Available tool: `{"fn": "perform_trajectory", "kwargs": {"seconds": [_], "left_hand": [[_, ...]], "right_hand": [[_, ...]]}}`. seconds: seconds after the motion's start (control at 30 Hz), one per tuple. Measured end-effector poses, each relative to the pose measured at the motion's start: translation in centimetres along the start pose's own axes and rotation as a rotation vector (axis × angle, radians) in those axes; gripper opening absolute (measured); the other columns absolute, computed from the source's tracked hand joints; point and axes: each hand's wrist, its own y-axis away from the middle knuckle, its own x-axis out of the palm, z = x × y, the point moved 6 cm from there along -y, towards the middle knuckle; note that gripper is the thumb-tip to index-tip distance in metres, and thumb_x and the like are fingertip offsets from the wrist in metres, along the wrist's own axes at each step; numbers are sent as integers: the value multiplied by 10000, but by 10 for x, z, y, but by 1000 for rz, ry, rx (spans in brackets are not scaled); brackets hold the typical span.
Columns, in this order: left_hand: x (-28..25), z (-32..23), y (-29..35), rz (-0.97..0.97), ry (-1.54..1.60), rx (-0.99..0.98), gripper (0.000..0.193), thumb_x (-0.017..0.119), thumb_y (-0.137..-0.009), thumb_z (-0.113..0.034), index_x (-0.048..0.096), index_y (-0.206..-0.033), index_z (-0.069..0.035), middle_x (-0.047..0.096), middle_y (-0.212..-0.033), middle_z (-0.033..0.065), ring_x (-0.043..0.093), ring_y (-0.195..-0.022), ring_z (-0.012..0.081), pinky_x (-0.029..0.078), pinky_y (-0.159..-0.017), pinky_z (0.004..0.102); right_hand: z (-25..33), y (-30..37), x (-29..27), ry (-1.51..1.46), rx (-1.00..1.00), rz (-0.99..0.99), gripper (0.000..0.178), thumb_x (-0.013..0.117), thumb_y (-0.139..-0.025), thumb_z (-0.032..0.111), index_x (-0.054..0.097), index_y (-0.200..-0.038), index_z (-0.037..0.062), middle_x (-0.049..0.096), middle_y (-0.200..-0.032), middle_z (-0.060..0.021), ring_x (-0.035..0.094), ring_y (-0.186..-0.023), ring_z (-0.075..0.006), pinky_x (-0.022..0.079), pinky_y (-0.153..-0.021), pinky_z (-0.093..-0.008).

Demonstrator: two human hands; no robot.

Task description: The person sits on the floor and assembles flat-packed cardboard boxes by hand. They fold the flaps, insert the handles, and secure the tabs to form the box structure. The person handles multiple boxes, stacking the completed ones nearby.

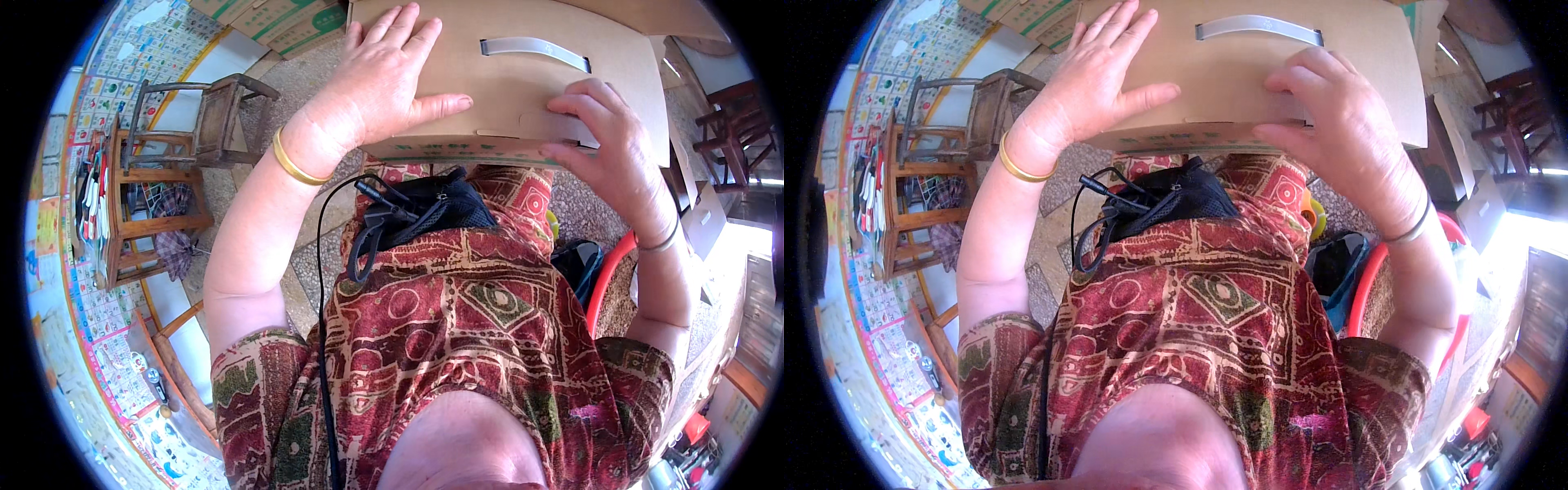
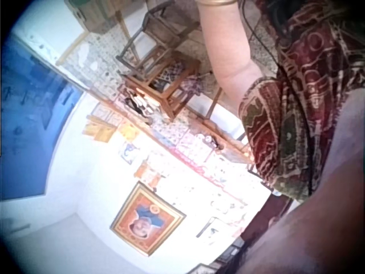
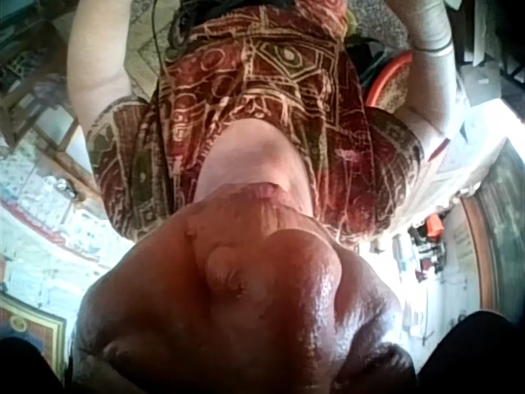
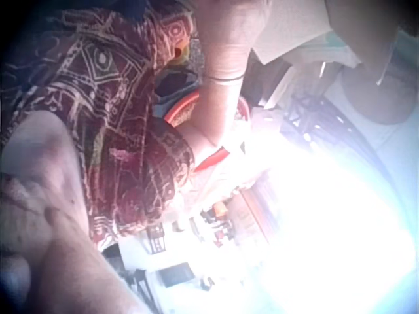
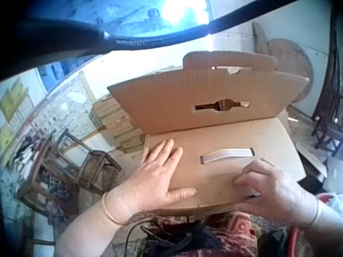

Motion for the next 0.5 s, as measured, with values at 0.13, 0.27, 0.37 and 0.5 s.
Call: {"fn": "perform_trajectory", "kwargs": {"seconds": [0.13,0.27,0.37,0.5], "left_hand": [[-1,-4,1,-5,11,4,1002,516,-879,-704,326,-1450,98,273,-1509,364,262,-1419,488,198,-1143,642],[1,-5,1,-17,12,10,1004,521,-875,-703,327,-1448,99,275,-1506,366,258,-1421,488,193,-1145,645],[2,-5,2,-29,23,12,1004,521,-875,-704,328,-1446,100,278,-1503,367,257,-1422,487,187,-1148,643],[2,-2,3,-29,35,-5,1004,512,-879,-707,329,-1444,102,279,-1502,368,253,-1424,486,178,-1155,636]], "right_hand": [[10,1,1,123,31,50,346,797,-708,127,614,-989,39,603,-969,-132,591,-976,-358,497,-825,-447],[4,-5,6,110,112,137,300,784,-720,110,596,-941,35,605,-969,-137,596,-972,-360,497,-821,-451],[4,-10,8,123,96,209,266,772,-731,100,595,-918,36,603,-973,-137,601,-956,-358,500,-805,-449],[6,-11,9,53,55,225,206,749,-758,89,609,-899,36,585,-953,-135,611,-924,-350,510,-747,-439]]}}
